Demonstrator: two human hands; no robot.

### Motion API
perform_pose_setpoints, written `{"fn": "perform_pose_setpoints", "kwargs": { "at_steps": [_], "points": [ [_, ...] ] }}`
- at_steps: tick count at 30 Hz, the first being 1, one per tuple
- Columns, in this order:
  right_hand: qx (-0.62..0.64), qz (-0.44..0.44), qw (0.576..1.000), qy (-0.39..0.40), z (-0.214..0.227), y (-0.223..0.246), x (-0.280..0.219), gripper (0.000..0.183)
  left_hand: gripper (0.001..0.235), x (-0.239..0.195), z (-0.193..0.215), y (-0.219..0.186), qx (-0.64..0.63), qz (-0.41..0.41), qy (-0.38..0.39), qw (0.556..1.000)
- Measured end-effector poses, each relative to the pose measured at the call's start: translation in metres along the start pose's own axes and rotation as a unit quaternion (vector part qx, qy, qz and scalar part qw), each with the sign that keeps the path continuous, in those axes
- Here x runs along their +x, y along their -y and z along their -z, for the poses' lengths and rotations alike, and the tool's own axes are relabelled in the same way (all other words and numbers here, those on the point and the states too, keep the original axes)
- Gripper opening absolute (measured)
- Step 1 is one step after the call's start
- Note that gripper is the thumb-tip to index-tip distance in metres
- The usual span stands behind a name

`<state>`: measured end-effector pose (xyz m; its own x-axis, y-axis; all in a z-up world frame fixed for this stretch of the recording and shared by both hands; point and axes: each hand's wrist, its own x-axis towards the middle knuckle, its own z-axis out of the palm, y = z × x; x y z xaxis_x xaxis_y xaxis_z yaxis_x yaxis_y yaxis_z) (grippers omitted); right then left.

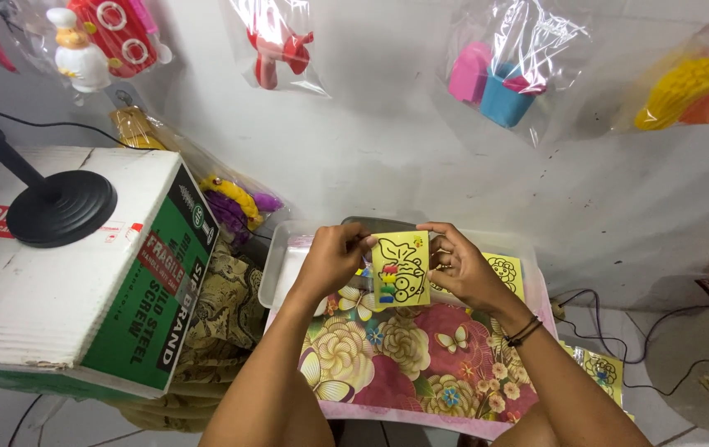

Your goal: The person packs small colorful beads and a yellow paper cutout into clear plastic bags. They seal each bag and place it on the floor beside a stack of similar completed packages.

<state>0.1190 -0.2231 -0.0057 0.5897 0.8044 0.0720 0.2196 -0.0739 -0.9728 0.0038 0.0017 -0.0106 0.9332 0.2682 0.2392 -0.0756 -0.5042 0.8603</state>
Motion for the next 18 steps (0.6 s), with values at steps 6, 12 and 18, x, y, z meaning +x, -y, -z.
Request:
{"fn": "perform_pose_setpoints", "kwargs": {
  "at_steps": [6,12,18],
  "points": [
    [-0.012,-0.005,1.0,-0.009,0.0,-0.004,0.0,0.075,0.014,-0.001,-0.001,-0.004,0.004,0.0,0.004,1.0],
    [-0.035,-0.023,0.999,-0.009,0.001,-0.007,-0.002,0.076,0.014,-0.004,-0.003,-0.008,0.003,0.004,0.018,1.0],
    [-0.037,-0.038,0.999,-0.01,0.005,-0.017,0.0,0.065,0.011,-0.002,-0.005,-0.007,0.006,0.004,0.025,1.0]
  ]
}}
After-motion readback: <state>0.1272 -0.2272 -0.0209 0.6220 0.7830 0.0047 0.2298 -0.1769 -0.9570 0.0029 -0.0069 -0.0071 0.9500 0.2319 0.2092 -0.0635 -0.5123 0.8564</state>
